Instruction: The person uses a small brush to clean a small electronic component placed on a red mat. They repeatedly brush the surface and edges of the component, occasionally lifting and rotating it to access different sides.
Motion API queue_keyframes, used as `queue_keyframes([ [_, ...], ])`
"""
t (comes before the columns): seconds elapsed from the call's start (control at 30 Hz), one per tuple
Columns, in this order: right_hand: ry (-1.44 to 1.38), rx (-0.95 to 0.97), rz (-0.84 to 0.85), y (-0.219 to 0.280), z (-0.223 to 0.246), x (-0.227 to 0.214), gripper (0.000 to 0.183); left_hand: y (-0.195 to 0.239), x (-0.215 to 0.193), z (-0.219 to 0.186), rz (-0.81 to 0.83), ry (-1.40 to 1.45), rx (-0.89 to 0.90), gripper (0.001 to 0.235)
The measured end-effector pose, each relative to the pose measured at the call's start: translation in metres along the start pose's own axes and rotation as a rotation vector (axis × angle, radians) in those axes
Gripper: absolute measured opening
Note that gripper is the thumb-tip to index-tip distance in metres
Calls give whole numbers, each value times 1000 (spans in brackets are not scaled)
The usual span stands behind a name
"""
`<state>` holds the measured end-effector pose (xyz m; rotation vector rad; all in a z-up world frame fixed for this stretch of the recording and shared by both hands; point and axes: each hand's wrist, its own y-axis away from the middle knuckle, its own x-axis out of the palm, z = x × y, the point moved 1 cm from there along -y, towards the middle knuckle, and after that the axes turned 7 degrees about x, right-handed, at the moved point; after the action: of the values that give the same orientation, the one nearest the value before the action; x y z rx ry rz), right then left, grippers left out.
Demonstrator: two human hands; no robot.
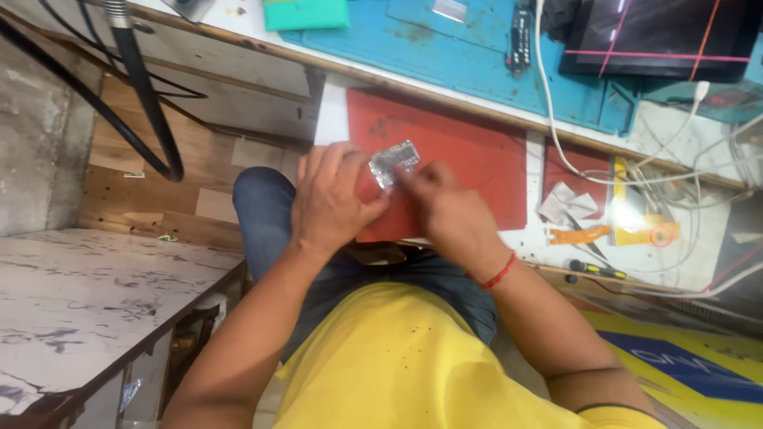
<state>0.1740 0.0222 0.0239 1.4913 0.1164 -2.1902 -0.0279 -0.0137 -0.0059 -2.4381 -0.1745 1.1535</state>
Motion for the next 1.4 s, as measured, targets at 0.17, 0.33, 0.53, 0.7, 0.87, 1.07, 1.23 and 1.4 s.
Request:
queue_keyframes([
  [0.17, 34, -33, -7, -6, 3, -11, 62, -9, -2, 0, -45, -41, 16, 44],
  [0.33, 44, 76, -124, 7, -4, -6, 61, -8, -3, -1, 84, -2, -74, 45],
  [0.53, -3, 84, -94, 8, 2, -2, 61, -19, -10, -5, 145, -26, -101, 50],
  [0.7, 61, 14, 34, 10, 7, -3, 64, -10, -8, -7, 97, -44, -95, 50],
  [0.87, 11, 12, -61, 8, 9, -6, 64, -6, -11, -12, 108, -81, -68, 50],
  [1.07, 63, 62, -41, 13, -4, -5, 63, -7, -2, -16, 102, -84, -72, 47],
  [1.23, 2, 32, 34, 9, -5, -3, 63, -8, -3, -11, 82, -105, -39, 46],
  [1.4, 14, -44, 6, 7, -4, -6, 66, -10, -5, -13, 63, -124, -27, 44],
])
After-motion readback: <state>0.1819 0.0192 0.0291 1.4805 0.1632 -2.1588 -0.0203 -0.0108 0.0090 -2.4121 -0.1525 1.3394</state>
